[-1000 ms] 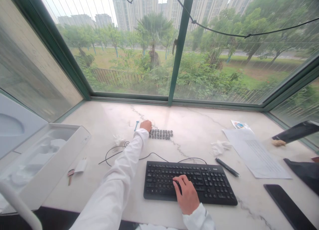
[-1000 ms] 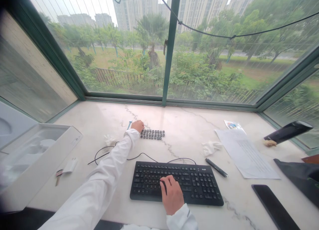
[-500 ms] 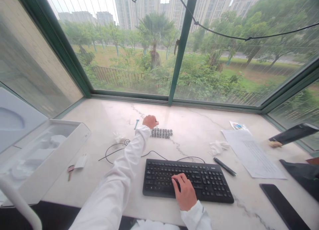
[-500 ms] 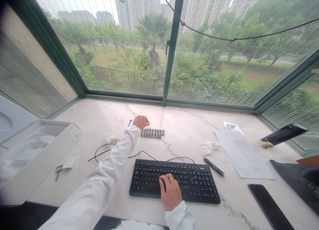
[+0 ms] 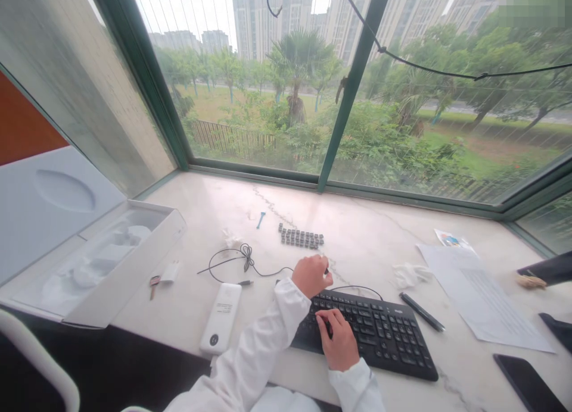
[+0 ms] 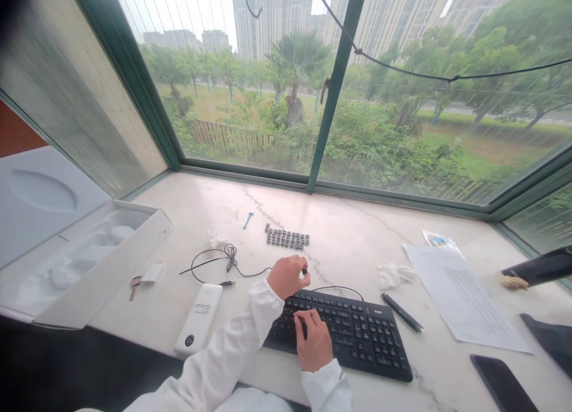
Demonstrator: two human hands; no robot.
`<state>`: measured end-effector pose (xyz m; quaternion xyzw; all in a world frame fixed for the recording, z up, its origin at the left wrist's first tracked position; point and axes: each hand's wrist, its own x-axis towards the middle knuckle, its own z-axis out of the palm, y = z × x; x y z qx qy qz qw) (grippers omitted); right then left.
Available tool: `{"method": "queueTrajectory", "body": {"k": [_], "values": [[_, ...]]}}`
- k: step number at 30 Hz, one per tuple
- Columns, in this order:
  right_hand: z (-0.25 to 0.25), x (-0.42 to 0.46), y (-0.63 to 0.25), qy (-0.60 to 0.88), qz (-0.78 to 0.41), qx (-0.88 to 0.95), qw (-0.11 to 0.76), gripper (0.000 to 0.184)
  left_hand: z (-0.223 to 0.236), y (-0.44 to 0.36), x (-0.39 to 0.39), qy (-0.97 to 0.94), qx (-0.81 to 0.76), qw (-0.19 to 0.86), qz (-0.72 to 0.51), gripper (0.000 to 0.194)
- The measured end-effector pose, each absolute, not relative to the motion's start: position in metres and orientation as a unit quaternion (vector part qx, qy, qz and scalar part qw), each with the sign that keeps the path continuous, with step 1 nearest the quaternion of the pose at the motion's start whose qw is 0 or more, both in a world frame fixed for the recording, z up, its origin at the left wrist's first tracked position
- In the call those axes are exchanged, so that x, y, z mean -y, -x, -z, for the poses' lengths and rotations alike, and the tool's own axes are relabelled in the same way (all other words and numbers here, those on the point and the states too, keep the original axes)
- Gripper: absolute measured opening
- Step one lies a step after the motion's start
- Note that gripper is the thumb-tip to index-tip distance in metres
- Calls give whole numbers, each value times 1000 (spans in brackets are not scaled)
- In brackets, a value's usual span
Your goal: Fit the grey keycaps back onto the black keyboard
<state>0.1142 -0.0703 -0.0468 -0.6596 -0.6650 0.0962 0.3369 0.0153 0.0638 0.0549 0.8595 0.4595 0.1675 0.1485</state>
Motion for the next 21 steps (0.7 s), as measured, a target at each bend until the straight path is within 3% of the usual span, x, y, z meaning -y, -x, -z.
{"method": "queueTrajectory", "body": {"k": [8,21], "values": [[52,70,-113,664,-88,669,323,38,-18,25,-1,-855,-462,203,-118,19],[48,64,-106,665,-120,669,309,34,11,75,-6,-866,-448,170,-146,26]]}}
